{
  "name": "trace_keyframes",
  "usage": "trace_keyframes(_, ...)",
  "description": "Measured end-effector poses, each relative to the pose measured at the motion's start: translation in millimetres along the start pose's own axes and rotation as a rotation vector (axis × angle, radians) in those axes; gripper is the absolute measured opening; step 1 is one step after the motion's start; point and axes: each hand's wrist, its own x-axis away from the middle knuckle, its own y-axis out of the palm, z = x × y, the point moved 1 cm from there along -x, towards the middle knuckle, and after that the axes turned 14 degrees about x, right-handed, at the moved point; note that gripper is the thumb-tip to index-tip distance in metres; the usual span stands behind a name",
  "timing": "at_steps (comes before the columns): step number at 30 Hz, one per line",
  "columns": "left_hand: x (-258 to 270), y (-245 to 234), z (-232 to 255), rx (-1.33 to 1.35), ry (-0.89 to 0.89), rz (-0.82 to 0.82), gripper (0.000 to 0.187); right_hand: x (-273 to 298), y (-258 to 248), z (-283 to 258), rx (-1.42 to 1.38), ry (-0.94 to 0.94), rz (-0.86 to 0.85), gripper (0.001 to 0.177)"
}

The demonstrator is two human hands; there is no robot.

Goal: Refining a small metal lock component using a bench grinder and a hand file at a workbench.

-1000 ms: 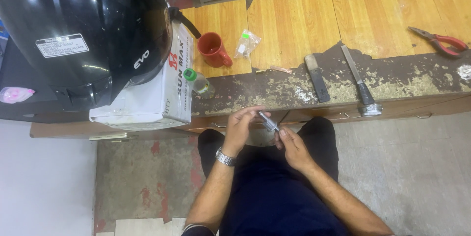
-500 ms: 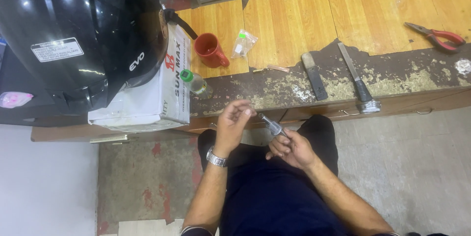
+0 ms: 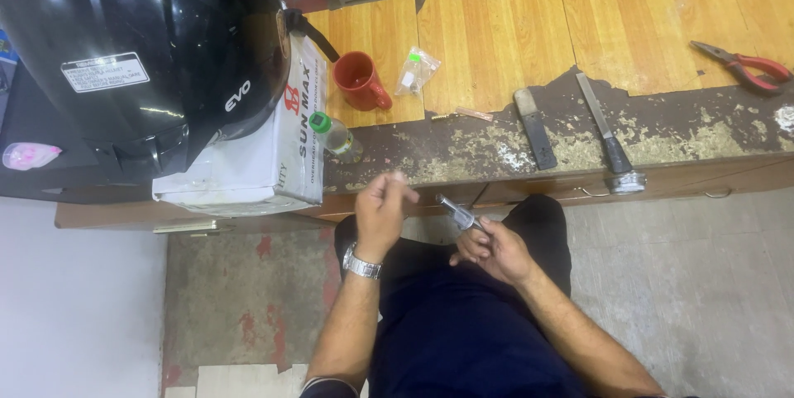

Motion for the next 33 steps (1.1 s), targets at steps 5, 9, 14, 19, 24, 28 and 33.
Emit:
trace_keyframes(5,7,-6,25,-0.014,0.023,-0.055,0.036,-1,-1,-1,-0.007,0.012,-0.018,0.041)
trace_keyframes(9,13,-7,21,0.078,-0.055,-0.176,0.028,-4,9,-9,0.037,-0.004,0.008,0.040)
trace_keyframes(14,13,-4,28,0.060,-0.110,-0.273,0.024,-6,7,-7,0.064,-0.003,0.008,0.040)
trace_keyframes(19,13,-3,31,0.071,-0.097,-0.276,0.022,-6,9,-8,0.102,-0.016,0.023,0.040)
trace_keyframes(24,13,-3,32,0.012,-0.099,-0.248,0.022,-7,7,-4,0.166,-0.025,0.036,0.041)
trace_keyframes(28,12,-5,31,-0.044,-0.081,-0.215,0.018,-7,0,2,0.262,-0.083,0.046,0.042)
trace_keyframes(33,13,-8,28,-0.050,-0.087,-0.229,0.015,-7,0,1,0.343,-0.095,0.043,0.043)
